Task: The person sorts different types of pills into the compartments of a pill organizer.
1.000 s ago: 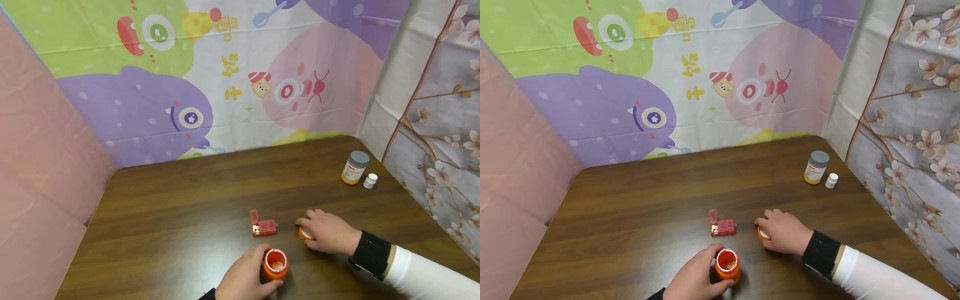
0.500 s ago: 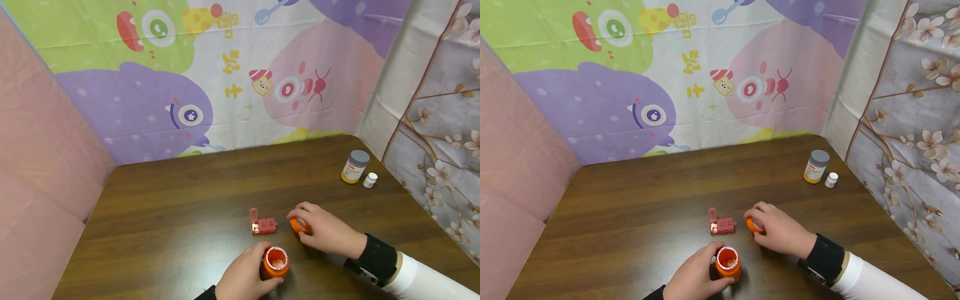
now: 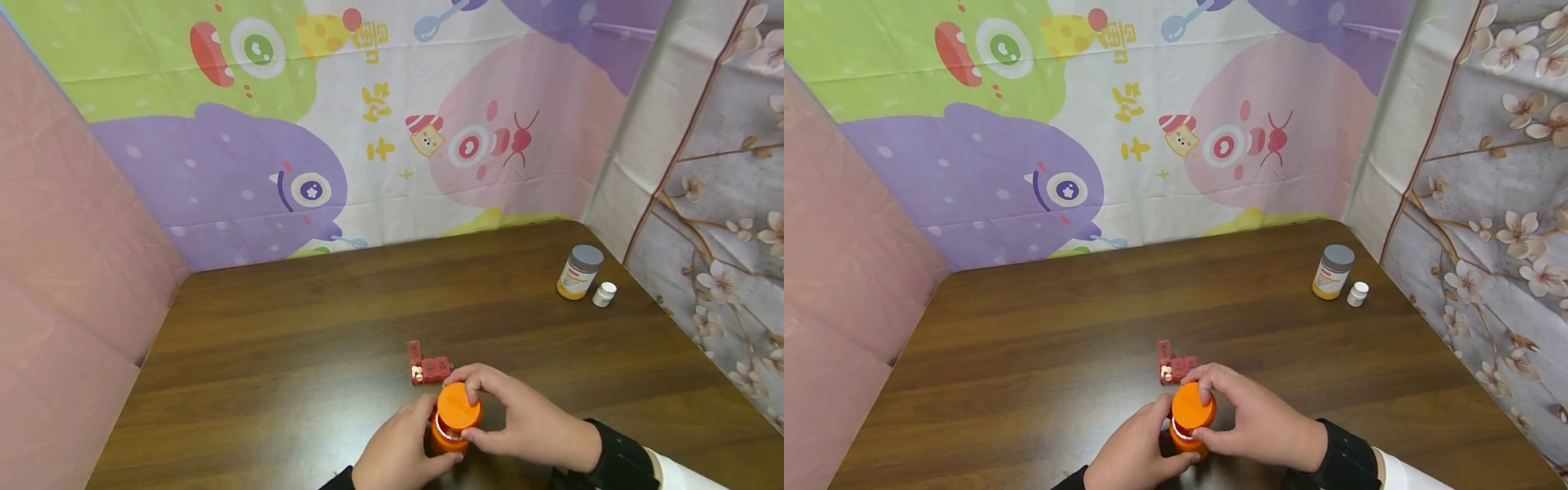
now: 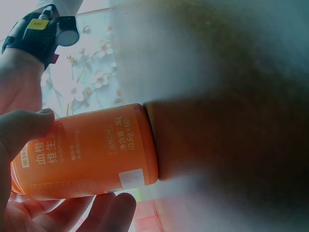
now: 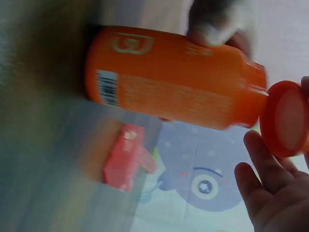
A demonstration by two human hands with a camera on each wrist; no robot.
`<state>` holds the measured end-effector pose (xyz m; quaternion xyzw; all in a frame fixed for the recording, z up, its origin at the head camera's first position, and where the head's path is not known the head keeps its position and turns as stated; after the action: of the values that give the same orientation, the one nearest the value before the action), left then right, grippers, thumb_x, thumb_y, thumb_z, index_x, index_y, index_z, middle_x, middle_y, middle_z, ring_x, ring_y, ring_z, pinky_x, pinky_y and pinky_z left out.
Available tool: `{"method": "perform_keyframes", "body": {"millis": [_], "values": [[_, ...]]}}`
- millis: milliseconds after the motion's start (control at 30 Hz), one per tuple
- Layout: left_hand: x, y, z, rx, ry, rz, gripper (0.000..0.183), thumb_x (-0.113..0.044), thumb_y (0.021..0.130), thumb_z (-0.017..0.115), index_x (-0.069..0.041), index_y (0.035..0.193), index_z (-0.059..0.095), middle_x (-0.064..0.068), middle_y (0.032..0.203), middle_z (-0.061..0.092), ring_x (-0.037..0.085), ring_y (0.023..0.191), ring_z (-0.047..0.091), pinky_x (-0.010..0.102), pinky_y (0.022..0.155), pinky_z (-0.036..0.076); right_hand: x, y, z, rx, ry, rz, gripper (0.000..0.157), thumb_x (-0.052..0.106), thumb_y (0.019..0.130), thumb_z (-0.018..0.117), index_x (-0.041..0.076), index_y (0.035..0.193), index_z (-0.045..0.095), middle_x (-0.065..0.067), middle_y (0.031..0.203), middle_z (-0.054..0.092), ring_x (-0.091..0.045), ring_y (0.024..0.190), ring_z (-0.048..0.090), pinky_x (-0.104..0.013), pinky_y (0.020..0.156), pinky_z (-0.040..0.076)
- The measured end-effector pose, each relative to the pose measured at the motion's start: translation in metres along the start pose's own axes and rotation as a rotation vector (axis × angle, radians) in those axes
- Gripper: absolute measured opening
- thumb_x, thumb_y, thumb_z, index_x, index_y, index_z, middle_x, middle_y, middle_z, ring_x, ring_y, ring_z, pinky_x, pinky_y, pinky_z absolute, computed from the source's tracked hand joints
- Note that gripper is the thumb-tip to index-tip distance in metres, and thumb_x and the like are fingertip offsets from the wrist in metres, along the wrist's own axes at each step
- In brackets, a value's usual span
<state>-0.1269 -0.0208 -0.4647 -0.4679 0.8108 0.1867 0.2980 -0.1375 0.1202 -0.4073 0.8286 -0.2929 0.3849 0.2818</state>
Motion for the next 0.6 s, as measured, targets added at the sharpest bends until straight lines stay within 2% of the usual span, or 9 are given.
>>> {"method": "perform_keyframes", "body": {"millis": [133,300,533,600], "values": [[0.001,-0.001,-0.001,-0.019,0.004,0.017,0.062,-0.039,0.076,0.081,-0.014,0.125,0.051,-0.002,0.105,0.062,0.005,0.085,0.055,0.03,0.077,0.052,-0.003,0.0,0.011,0.027,-0.125,-0.087,0.031,0.019,0.082,0.078,0.02,0.09,0.048,-0.002,0.128,0.055,-0.018,0.107,0.053,-0.036,0.085,0.052],[0.001,0.0,-0.001,-0.044,0.003,0.045,0.058,-0.039,0.076,0.081,-0.015,0.12,0.052,-0.004,0.1,0.062,0.006,0.08,0.054,0.026,0.072,0.051,-0.001,-0.001,0.016,0.035,-0.194,-0.15,0.03,0.019,0.082,0.078,0.021,0.087,0.048,-0.002,0.127,0.056,-0.018,0.108,0.054,-0.034,0.082,0.053],[0.002,0.001,-0.002,-0.057,-0.01,0.058,0.058,-0.037,0.075,0.082,-0.017,0.121,0.052,-0.005,0.103,0.063,0.005,0.082,0.054,0.027,0.074,0.051,-0.006,0.001,0.016,0.076,-0.211,-0.046,0.027,0.026,0.085,0.075,0.025,0.083,0.048,0.007,0.128,0.053,-0.01,0.104,0.054,-0.032,0.078,0.054],[0.002,0.002,-0.003,-0.058,-0.011,0.057,0.058,-0.037,0.075,0.081,-0.018,0.122,0.052,-0.005,0.104,0.063,0.004,0.083,0.054,0.028,0.075,0.052,-0.005,0.002,0.016,0.064,-0.227,-0.06,0.027,0.026,0.085,0.074,0.024,0.082,0.047,0.007,0.126,0.054,-0.009,0.101,0.054,-0.031,0.075,0.054]]}}
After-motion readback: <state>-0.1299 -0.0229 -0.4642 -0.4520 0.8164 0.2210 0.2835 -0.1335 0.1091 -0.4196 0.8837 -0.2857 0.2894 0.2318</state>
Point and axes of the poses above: each hand's wrist, its own y-axis towards the middle knuckle, its own z-axis out of the palm, x = y × z, the point moved 7 cm from there along y, towards the middle knuckle
